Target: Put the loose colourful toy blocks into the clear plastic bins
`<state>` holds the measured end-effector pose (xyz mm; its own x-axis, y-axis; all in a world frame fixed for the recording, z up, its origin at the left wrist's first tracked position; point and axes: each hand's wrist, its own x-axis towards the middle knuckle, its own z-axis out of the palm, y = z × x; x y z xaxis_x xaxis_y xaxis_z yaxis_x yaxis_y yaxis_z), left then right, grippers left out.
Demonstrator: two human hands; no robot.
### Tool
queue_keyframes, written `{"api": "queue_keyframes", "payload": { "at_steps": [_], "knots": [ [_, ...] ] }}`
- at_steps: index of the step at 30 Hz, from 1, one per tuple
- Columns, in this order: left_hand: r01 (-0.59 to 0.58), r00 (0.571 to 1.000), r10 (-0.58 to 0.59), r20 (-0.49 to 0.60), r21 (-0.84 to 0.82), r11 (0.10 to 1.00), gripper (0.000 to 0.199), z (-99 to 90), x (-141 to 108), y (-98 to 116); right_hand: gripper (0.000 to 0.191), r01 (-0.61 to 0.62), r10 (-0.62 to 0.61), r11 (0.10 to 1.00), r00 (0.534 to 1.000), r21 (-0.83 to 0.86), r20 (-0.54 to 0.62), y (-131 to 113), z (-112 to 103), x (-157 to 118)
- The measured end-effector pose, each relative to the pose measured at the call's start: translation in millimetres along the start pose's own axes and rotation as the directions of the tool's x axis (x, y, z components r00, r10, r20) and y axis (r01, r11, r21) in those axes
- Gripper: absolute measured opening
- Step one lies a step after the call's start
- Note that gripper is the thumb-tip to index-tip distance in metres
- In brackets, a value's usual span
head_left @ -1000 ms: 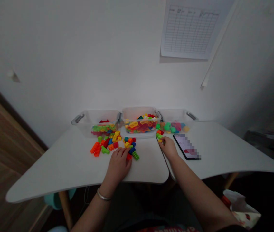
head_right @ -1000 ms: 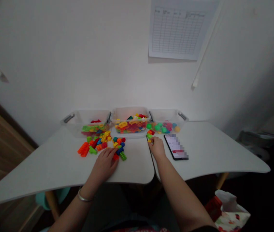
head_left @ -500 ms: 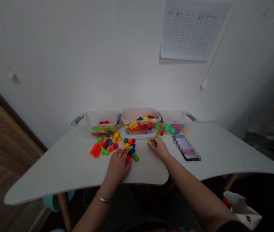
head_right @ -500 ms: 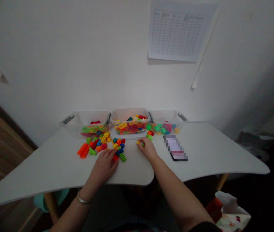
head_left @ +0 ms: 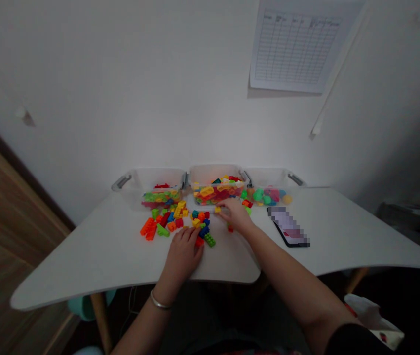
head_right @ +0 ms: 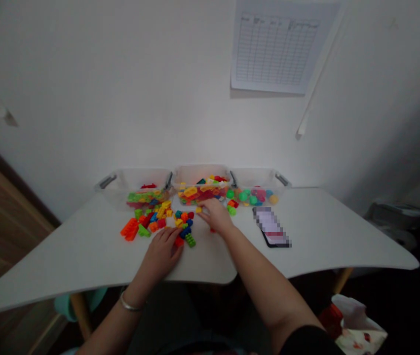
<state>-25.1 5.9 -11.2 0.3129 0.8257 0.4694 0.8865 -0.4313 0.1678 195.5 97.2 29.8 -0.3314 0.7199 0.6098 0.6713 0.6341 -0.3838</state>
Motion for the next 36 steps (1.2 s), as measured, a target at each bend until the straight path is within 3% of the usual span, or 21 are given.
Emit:
{"api": "queue_keyframes", "payload": {
  "at_steps": [3,6,9,14,18,26,31,36],
  "knots": [
    [0.006,1.000,-0.006,-0.005,-0.001,1.000,0.044,0.4,0.2,-0.2,0.028,-0.092,0.104,0.994,0.957,0.058,-0.272,-2.1,-21.1,31.0],
    [0.012,1.000,-0.012,-0.013,-0.006,1.000,0.043,0.2,0.4,-0.1,0.029,-0.132,0.135,0.991,0.925,0.032,-0.355,-3.6,-37.5,60.1],
    [0.008,1.000,-0.008,-0.007,-0.006,1.000,0.044,-0.1,0.1,0.0,0.025,-0.195,0.175,0.980,0.941,-0.038,-0.290,-4.8,-40.2,79.8],
    [0.002,1.000,-0.002,-0.018,-0.018,1.000,0.043,-0.4,-0.5,-0.5,0.023,-0.307,0.293,0.949,0.943,-0.072,-0.157,-4.1,-24.7,89.2],
    [0.002,1.000,-0.002,-0.011,-0.026,1.000,0.043,-0.4,-0.3,-0.4,0.029,-0.281,0.274,0.958,0.954,-0.048,-0.120,-3.3,-19.5,85.5],
    [0.006,1.000,-0.006,0.020,-0.014,1.000,0.044,-1.9,0.1,0.7,0.034,-0.087,0.112,0.953,0.991,-0.290,0.074,-9.6,-27.0,74.6],
    [0.011,1.000,-0.011,-0.002,-0.011,1.000,0.043,-2.2,-0.6,0.6,0.051,-0.029,0.042,0.978,0.997,-0.208,0.058,-6.3,-29.5,68.7],
    [0.011,1.000,-0.011,-0.004,-0.021,1.000,0.042,-2.2,-0.5,0.9,0.048,-0.008,0.007,1.000,0.995,-0.007,-0.100,-6.5,-30.0,41.2]
  ]
}}
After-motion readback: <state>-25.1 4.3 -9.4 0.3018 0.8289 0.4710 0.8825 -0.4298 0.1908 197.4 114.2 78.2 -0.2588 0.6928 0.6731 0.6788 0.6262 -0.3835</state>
